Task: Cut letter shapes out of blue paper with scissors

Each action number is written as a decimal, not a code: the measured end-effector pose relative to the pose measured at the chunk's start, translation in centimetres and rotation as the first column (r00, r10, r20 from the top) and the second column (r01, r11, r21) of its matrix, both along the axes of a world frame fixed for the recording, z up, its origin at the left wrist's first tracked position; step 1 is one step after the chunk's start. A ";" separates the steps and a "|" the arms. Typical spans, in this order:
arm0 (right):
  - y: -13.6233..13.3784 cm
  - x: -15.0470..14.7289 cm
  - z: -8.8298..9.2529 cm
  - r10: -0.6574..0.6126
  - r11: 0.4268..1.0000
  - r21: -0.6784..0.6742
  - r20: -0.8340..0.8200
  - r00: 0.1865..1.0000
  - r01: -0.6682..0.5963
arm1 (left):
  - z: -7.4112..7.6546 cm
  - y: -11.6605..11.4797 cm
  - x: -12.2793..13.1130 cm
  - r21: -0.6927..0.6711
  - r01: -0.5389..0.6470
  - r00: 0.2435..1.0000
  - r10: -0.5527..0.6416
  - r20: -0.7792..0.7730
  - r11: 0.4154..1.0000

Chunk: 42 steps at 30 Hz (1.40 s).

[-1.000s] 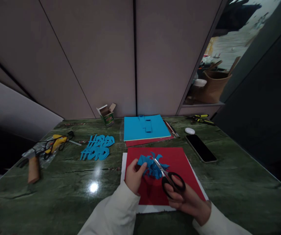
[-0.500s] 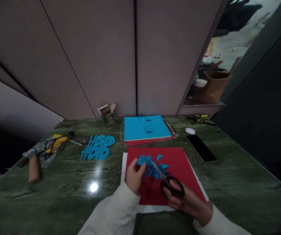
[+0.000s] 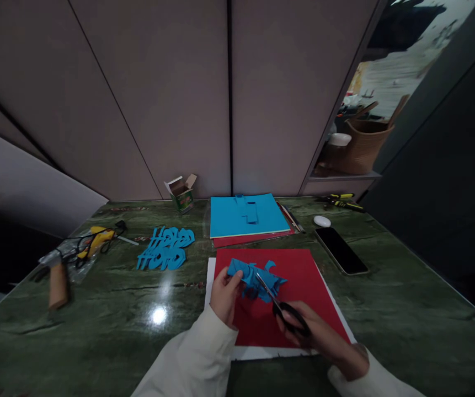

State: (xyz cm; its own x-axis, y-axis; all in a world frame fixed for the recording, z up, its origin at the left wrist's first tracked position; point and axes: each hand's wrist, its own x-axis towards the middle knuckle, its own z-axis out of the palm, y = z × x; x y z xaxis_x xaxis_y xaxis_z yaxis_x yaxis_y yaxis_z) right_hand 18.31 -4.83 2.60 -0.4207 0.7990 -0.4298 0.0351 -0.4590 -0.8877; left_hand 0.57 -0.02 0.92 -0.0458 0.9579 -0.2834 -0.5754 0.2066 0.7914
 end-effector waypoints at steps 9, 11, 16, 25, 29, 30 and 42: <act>0.6 0.3 -0.8 0.010 1.000 -0.008 0.075 0.997 -0.009 | -0.7 0.3 -0.2 0.050 0.006 0.999 -0.005 -0.036 0.999; 0.6 0.3 -0.8 0.030 0.999 -0.017 0.064 0.998 -0.029 | -1.0 0.4 -0.3 0.059 0.016 0.997 -0.012 -0.074 0.998; 0.6 0.5 -0.9 0.065 0.997 -0.044 0.027 0.997 -0.064 | -1.3 0.3 -0.4 0.041 0.057 0.990 -0.051 -0.132 0.998; 0.7 0.4 -1.1 0.078 0.996 -0.038 -0.038 0.996 -0.079 | -1.4 0.1 -0.1 0.031 0.115 0.987 -0.111 -0.115 0.993; 0.6 0.1 -0.8 0.086 0.996 -0.029 -0.026 0.996 -0.086 | -1.3 0.1 0.0 0.031 0.120 0.985 -0.115 -0.131 0.992; 0.6 0.0 -0.7 0.085 0.996 -0.033 -0.023 0.996 -0.086 | -1.3 0.0 0.0 0.040 0.129 0.983 -0.122 -0.139 0.991; 0.2 -0.2 -1.4 0.015 0.995 -0.096 0.047 0.999 -0.010 | -1.4 -0.1 -0.1 0.111 0.198 0.957 -0.167 -0.239 0.974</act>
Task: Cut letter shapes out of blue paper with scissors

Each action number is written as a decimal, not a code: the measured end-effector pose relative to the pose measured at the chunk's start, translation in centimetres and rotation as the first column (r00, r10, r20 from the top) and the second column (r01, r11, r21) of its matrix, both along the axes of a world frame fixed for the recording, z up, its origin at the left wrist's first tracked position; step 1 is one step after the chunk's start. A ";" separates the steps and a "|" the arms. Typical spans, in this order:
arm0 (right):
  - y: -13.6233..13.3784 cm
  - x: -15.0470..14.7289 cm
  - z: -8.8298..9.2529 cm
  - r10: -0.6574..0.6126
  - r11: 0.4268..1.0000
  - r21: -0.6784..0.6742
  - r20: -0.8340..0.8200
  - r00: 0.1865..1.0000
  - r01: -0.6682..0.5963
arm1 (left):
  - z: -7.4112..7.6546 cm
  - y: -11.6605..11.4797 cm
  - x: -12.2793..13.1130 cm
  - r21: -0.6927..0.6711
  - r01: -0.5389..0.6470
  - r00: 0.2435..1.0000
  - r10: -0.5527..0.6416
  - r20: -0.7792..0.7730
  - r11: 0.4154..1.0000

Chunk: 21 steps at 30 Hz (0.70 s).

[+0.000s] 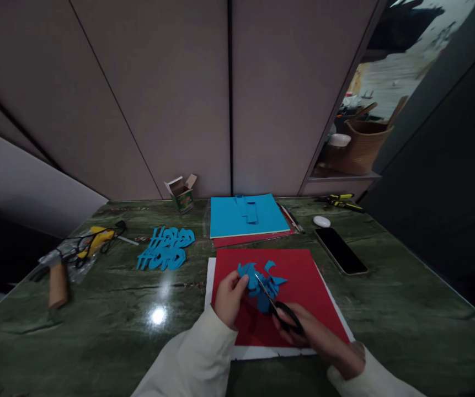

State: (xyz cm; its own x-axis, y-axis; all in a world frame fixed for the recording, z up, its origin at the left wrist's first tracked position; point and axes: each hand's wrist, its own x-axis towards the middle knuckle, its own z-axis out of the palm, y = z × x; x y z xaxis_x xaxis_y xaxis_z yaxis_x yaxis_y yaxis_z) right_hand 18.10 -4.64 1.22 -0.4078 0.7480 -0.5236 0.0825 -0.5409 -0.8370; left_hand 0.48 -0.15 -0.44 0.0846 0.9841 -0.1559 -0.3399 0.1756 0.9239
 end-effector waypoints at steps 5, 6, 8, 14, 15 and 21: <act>0.1 -0.1 0.1 -0.014 1.000 -0.016 -0.011 1.000 0.014 | 0.1 0.0 0.0 -0.008 0.003 1.000 -0.003 -0.001 1.000; 0.1 -0.1 0.1 -0.017 1.000 -0.017 -0.014 1.000 0.017 | 0.1 0.0 0.0 -0.014 0.003 1.000 -0.003 0.001 1.000; 0.1 -0.1 0.0 -0.025 0.999 -0.020 -0.017 1.000 0.025 | 0.2 0.0 0.0 -0.018 0.000 1.000 0.000 0.002 1.000; 0.1 -0.2 -0.1 -0.025 1.000 0.007 0.000 1.000 0.025 | 0.1 0.0 0.0 -0.015 -0.005 1.000 0.005 0.007 1.000; 0.1 -0.2 0.0 -0.026 1.000 0.012 0.004 1.000 0.026 | 0.1 0.0 0.0 -0.020 -0.004 1.000 0.004 0.008 1.000; 0.2 -0.3 0.0 0.012 0.999 0.045 0.002 1.000 -0.012 | 0.4 0.0 0.1 -0.045 -0.014 1.000 0.015 0.021 0.999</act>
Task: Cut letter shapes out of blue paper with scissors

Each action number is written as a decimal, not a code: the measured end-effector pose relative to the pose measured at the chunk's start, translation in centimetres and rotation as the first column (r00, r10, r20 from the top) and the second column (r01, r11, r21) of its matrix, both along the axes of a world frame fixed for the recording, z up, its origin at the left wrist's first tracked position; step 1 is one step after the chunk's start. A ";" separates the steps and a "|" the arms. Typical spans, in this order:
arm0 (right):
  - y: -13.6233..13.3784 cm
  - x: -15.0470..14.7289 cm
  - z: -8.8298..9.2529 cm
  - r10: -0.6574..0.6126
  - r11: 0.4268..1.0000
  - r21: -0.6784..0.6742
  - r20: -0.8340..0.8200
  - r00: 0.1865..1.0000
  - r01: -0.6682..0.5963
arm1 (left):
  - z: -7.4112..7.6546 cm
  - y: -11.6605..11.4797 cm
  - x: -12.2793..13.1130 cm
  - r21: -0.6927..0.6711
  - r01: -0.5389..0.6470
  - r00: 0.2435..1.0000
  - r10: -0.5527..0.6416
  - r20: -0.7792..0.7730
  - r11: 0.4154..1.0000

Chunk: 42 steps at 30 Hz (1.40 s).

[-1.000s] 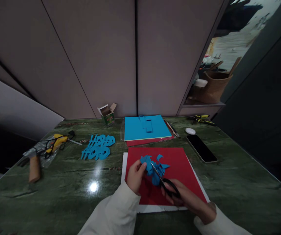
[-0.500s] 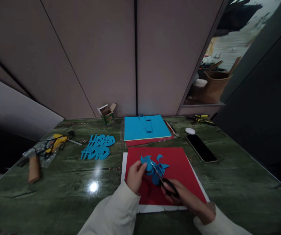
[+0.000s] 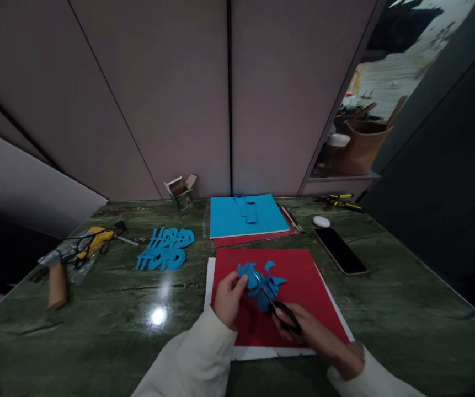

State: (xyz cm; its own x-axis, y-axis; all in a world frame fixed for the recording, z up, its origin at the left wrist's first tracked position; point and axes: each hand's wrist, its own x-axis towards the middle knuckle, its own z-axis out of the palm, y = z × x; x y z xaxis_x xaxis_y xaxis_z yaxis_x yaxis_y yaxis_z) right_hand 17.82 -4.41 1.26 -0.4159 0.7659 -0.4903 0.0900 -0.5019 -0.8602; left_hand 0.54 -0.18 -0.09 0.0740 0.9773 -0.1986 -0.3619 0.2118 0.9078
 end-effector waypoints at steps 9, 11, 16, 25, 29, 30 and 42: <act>0.0 0.1 -0.2 -0.006 1.000 -0.011 -0.006 1.000 0.006 | -0.4 0.1 -0.1 0.034 0.001 1.000 0.000 -0.029 0.999; 0.0 0.0 -0.2 -0.015 1.000 -0.002 -0.003 1.000 0.015 | -0.4 0.1 -0.1 0.031 0.003 1.000 -0.003 -0.016 1.000; 0.1 0.0 -0.3 0.019 1.000 0.025 -0.004 1.000 -0.019 | -0.3 0.0 0.0 0.004 -0.003 1.000 0.003 0.007 1.000; -0.1 0.2 -0.9 -0.031 1.000 -0.006 -0.008 0.999 0.031 | -0.3 0.1 0.0 0.017 0.001 1.000 -0.001 0.024 1.000; -0.1 0.2 -0.5 -0.029 0.999 -0.015 -0.011 1.000 0.029 | -0.2 0.1 -0.1 0.020 -0.026 1.000 0.026 -0.004 0.999; -0.1 0.2 -0.3 -0.020 1.000 -0.013 -0.017 1.000 0.020 | -0.2 0.1 -0.1 0.009 -0.046 0.999 0.046 -0.005 0.999; -0.3 0.1 1.7 -0.007 1.000 0.009 -0.074 0.997 0.007 | -0.5 0.6 -1.2 0.074 -0.246 0.949 0.256 -0.187 0.966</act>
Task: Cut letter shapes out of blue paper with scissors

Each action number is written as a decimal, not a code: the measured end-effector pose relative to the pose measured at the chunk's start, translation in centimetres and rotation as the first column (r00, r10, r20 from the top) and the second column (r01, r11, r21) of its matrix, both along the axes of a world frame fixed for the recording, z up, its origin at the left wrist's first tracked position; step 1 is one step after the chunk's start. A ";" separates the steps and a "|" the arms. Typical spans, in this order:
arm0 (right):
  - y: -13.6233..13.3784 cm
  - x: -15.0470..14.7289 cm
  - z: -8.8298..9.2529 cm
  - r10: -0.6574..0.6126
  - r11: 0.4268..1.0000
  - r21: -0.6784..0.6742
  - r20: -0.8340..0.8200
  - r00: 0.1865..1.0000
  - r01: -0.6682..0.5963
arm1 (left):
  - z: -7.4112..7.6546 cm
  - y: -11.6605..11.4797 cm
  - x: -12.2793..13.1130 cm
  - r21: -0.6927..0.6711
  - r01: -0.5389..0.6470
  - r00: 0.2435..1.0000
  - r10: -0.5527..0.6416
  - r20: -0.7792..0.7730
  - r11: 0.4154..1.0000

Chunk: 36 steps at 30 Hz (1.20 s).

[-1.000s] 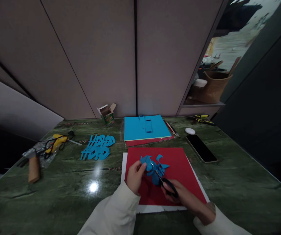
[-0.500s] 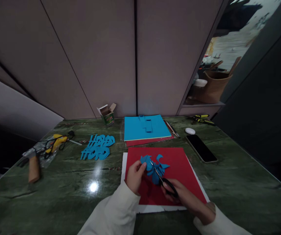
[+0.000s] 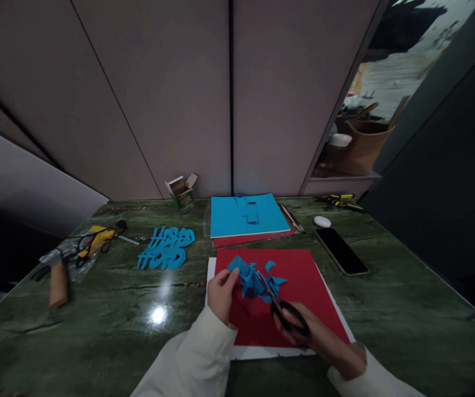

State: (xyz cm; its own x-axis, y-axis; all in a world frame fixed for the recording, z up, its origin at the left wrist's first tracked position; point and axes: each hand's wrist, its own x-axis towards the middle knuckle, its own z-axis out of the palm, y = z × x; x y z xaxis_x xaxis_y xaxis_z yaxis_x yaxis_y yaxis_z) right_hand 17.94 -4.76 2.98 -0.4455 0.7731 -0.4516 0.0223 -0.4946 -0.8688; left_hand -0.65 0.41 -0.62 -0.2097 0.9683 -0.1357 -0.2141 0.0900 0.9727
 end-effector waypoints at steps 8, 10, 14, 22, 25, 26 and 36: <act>0.0 -0.3 -1.0 0.024 0.999 -0.027 0.020 1.000 -0.024 | 0.5 -0.3 0.2 0.077 0.060 0.986 -0.047 -0.160 0.995; 0.0 -0.3 -1.4 0.013 0.999 -0.032 0.038 0.999 -0.012 | 0.5 -0.3 0.2 0.073 0.065 0.986 -0.053 -0.155 0.995; 0.1 -0.4 -1.5 -0.046 0.997 -0.065 0.088 0.995 0.052 | 0.5 -0.4 0.2 0.026 0.095 0.992 -0.093 -0.089 0.995; 0.2 -0.3 -1.3 -0.014 0.999 -0.032 0.089 0.996 0.017 | 0.4 -0.3 0.6 -0.018 0.091 0.986 -0.087 0.144 0.996; 0.2 -0.3 -1.2 -0.014 0.999 -0.035 0.078 0.997 0.017 | 0.0 -0.2 0.6 -0.025 0.073 0.986 -0.068 0.155 0.997; 0.2 -0.3 -1.2 -0.012 0.999 -0.035 0.072 0.997 0.015 | -0.1 -0.2 0.6 -0.029 0.071 0.986 -0.065 0.156 0.997; 0.2 -0.4 -0.7 0.007 1.000 -0.021 0.039 0.999 -0.006 | -0.4 -0.1 0.6 -0.054 0.105 0.979 -0.094 0.181 0.993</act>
